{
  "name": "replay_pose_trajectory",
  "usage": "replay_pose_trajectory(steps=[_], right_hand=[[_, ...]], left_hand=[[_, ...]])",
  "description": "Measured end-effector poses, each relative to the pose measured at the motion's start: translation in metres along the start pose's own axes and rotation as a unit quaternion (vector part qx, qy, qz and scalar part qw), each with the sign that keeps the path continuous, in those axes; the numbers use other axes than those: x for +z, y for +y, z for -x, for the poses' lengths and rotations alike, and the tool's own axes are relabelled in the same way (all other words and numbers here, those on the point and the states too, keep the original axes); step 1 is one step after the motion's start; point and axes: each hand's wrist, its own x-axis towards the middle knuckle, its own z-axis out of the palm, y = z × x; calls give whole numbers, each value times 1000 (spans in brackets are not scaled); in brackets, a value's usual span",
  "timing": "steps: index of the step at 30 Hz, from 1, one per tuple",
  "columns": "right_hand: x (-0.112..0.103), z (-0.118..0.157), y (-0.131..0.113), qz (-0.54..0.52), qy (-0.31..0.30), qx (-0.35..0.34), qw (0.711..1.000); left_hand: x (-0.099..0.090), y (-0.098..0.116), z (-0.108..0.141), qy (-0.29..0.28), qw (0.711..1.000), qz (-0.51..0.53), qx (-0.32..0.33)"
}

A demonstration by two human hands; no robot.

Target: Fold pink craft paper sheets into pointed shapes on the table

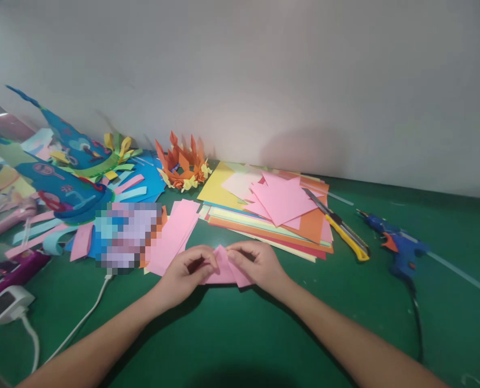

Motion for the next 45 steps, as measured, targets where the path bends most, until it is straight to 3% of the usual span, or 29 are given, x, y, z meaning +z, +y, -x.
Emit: replay_pose_trajectory(steps=[5,12,16,22,31,34,39,45], right_hand=[[-3,-2,3,-42,-9,86,995],[-3,-4,-3,-40,-9,114,993],[-2,-3,-1,28,0,78,997],[-2,-1,3,180,23,20,983],[-5,-5,6,293,-31,-64,953],[-7,-6,8,299,-47,-93,949],[-13,-5,8,279,-67,-107,952],[-24,-4,0,224,-81,-51,970]], left_hand=[[-12,-6,-5,91,996,3,-6],[-13,-12,-6,30,999,28,6],[-14,-14,-6,44,997,-45,35],[-10,-16,-4,81,966,-230,83],[-12,-19,-10,74,926,-349,119],[-12,-17,-11,68,926,-351,118],[-9,-13,-11,1,947,-300,111],[-9,-14,-11,1,947,-305,100]])
